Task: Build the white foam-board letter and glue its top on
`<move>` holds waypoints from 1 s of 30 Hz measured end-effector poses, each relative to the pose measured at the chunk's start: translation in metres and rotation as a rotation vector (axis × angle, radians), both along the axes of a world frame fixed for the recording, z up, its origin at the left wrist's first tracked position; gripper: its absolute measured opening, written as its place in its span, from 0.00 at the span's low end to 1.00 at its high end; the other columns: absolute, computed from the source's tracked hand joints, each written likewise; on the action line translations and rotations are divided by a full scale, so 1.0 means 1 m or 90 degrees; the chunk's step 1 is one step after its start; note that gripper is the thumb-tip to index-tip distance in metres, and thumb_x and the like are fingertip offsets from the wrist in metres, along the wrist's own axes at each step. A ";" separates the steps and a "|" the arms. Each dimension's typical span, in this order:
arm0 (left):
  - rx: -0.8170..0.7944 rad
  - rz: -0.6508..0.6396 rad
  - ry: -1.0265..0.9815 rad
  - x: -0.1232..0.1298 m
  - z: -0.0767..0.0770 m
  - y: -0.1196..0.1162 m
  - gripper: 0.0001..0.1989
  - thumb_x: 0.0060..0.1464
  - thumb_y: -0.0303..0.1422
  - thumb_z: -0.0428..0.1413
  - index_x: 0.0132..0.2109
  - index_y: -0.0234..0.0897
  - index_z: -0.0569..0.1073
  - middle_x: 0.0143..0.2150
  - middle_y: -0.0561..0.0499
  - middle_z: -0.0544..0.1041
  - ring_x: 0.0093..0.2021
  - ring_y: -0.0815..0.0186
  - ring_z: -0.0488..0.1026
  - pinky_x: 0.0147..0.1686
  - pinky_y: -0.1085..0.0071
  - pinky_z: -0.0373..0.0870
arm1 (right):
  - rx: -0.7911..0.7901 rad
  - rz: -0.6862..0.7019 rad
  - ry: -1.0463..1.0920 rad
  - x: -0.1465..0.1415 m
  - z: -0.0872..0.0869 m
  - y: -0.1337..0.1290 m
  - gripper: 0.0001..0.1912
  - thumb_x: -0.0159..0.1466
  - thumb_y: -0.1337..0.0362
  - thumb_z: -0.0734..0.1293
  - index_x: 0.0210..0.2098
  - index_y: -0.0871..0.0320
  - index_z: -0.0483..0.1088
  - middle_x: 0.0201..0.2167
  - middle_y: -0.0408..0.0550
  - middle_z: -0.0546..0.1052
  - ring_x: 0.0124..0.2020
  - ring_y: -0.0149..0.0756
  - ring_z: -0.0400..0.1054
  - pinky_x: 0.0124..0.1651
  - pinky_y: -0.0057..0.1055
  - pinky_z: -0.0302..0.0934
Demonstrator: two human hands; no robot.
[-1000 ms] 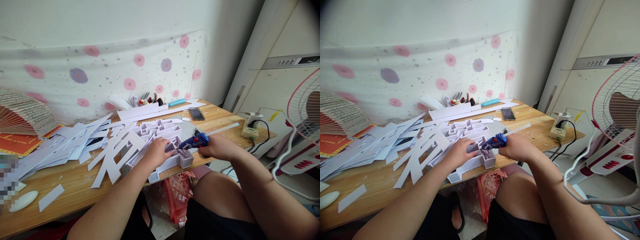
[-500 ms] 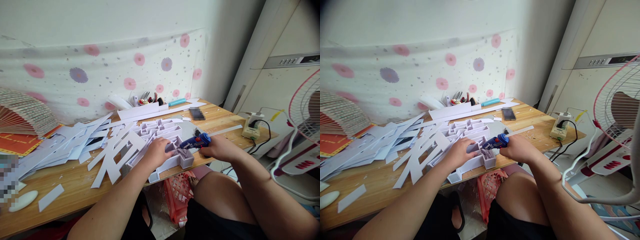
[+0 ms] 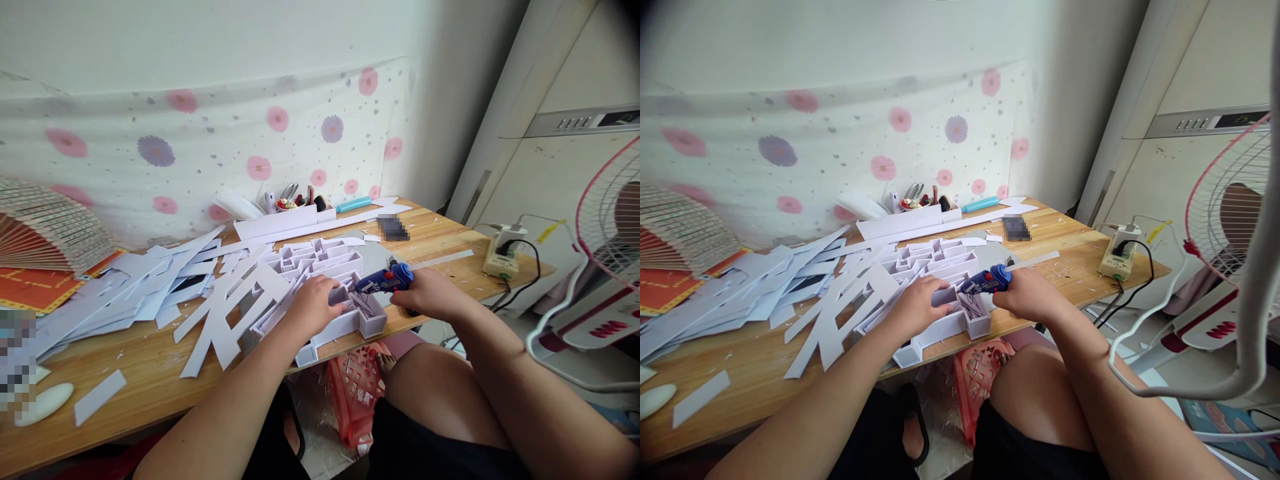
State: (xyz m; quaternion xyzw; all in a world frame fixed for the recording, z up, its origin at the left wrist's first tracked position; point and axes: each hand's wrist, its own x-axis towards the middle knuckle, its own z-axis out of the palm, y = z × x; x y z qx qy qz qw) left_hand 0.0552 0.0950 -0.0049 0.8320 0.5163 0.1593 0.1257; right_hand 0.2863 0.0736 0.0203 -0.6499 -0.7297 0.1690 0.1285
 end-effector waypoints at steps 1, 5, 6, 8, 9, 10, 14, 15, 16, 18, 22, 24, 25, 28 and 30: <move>-0.001 0.001 0.001 0.000 0.000 0.000 0.19 0.50 0.37 0.60 0.49 0.35 0.75 0.48 0.45 0.76 0.50 0.56 0.71 0.51 0.62 0.66 | -0.009 -0.003 0.006 0.000 0.000 0.001 0.05 0.51 0.63 0.63 0.26 0.57 0.70 0.18 0.42 0.69 0.21 0.31 0.62 0.25 0.25 0.50; -0.001 0.004 0.001 0.001 0.001 -0.001 0.19 0.50 0.37 0.61 0.48 0.36 0.75 0.48 0.46 0.76 0.50 0.56 0.71 0.51 0.63 0.66 | -0.006 -0.009 0.004 -0.003 -0.001 0.005 0.07 0.52 0.63 0.63 0.29 0.57 0.72 0.19 0.43 0.71 0.22 0.32 0.63 0.26 0.26 0.50; -0.002 0.007 0.000 0.001 0.002 -0.001 0.19 0.50 0.37 0.61 0.49 0.36 0.75 0.48 0.46 0.76 0.50 0.56 0.71 0.52 0.63 0.66 | 0.000 -0.010 -0.004 -0.003 -0.002 0.006 0.08 0.52 0.63 0.63 0.29 0.57 0.72 0.19 0.43 0.71 0.22 0.33 0.63 0.26 0.26 0.50; -0.004 0.015 -0.001 0.002 0.002 -0.002 0.19 0.49 0.37 0.61 0.48 0.36 0.74 0.49 0.46 0.76 0.50 0.57 0.71 0.52 0.63 0.66 | 0.006 -0.013 -0.020 -0.005 -0.002 0.009 0.08 0.51 0.62 0.63 0.28 0.57 0.71 0.19 0.44 0.70 0.23 0.34 0.63 0.26 0.27 0.50; -0.006 0.019 -0.001 0.002 0.003 -0.002 0.19 0.49 0.37 0.61 0.48 0.36 0.74 0.49 0.46 0.76 0.51 0.57 0.71 0.52 0.63 0.66 | 0.007 -0.015 -0.025 -0.006 -0.002 0.010 0.08 0.51 0.62 0.63 0.27 0.57 0.71 0.20 0.44 0.70 0.23 0.34 0.63 0.26 0.27 0.50; -0.007 0.023 -0.001 0.002 0.003 -0.002 0.19 0.49 0.36 0.61 0.48 0.36 0.74 0.49 0.45 0.76 0.50 0.57 0.71 0.52 0.63 0.66 | 0.008 -0.018 -0.028 -0.006 -0.002 0.011 0.08 0.51 0.61 0.62 0.27 0.58 0.70 0.20 0.45 0.70 0.24 0.35 0.63 0.26 0.27 0.50; -0.013 0.032 0.000 0.002 0.003 -0.003 0.19 0.49 0.36 0.61 0.48 0.36 0.74 0.49 0.45 0.76 0.50 0.57 0.71 0.51 0.63 0.66 | 0.022 -0.029 -0.028 -0.008 -0.004 0.013 0.08 0.50 0.60 0.63 0.27 0.58 0.70 0.22 0.45 0.70 0.26 0.36 0.63 0.26 0.27 0.51; -0.014 0.033 0.000 0.002 0.003 -0.003 0.18 0.49 0.36 0.61 0.47 0.36 0.74 0.49 0.45 0.76 0.50 0.57 0.71 0.51 0.63 0.66 | 0.024 -0.032 -0.025 -0.008 -0.005 0.014 0.08 0.50 0.61 0.63 0.27 0.58 0.70 0.22 0.45 0.70 0.26 0.36 0.63 0.26 0.27 0.51; -0.014 0.032 0.000 0.002 0.003 -0.002 0.18 0.49 0.37 0.61 0.47 0.36 0.73 0.49 0.45 0.76 0.50 0.57 0.71 0.51 0.63 0.66 | 0.025 -0.034 -0.019 -0.008 -0.006 0.014 0.09 0.50 0.61 0.63 0.27 0.58 0.71 0.21 0.45 0.70 0.25 0.35 0.63 0.26 0.27 0.51; -0.013 0.030 -0.001 0.001 0.002 -0.002 0.18 0.49 0.37 0.61 0.47 0.36 0.73 0.49 0.45 0.76 0.50 0.57 0.71 0.51 0.63 0.66 | 0.020 -0.030 0.007 -0.007 -0.008 0.015 0.08 0.50 0.61 0.63 0.28 0.57 0.71 0.21 0.44 0.70 0.25 0.34 0.62 0.26 0.27 0.51; -0.008 0.026 -0.003 0.001 0.001 -0.001 0.18 0.49 0.37 0.61 0.47 0.36 0.73 0.48 0.45 0.76 0.50 0.56 0.71 0.51 0.62 0.66 | 0.015 -0.022 0.051 -0.007 -0.010 0.014 0.08 0.50 0.63 0.63 0.28 0.58 0.71 0.20 0.43 0.69 0.25 0.33 0.61 0.27 0.26 0.52; -0.008 0.025 -0.004 0.001 0.001 -0.001 0.18 0.49 0.37 0.61 0.47 0.36 0.73 0.48 0.46 0.76 0.50 0.57 0.71 0.51 0.62 0.66 | 0.021 -0.028 0.036 -0.007 -0.009 0.014 0.07 0.49 0.64 0.63 0.27 0.58 0.71 0.20 0.43 0.68 0.24 0.33 0.61 0.26 0.26 0.52; -0.009 0.025 -0.004 0.001 0.001 -0.001 0.18 0.49 0.37 0.61 0.47 0.36 0.73 0.48 0.46 0.75 0.50 0.57 0.71 0.51 0.62 0.66 | 0.024 -0.031 0.026 -0.008 -0.008 0.014 0.07 0.49 0.64 0.63 0.27 0.58 0.71 0.20 0.43 0.68 0.24 0.33 0.60 0.26 0.26 0.51; -0.010 0.024 -0.005 0.001 0.002 -0.001 0.18 0.49 0.37 0.61 0.47 0.36 0.73 0.48 0.46 0.76 0.50 0.57 0.71 0.51 0.62 0.66 | 0.024 -0.036 0.000 -0.008 -0.007 0.014 0.07 0.49 0.63 0.64 0.27 0.58 0.72 0.20 0.43 0.68 0.24 0.33 0.60 0.25 0.26 0.50; -0.009 0.023 -0.005 0.001 0.001 -0.001 0.18 0.49 0.37 0.61 0.47 0.36 0.73 0.48 0.46 0.76 0.50 0.57 0.71 0.51 0.62 0.66 | 0.027 -0.031 -0.009 -0.008 -0.006 0.013 0.07 0.49 0.63 0.64 0.27 0.58 0.72 0.20 0.44 0.69 0.24 0.34 0.61 0.25 0.27 0.50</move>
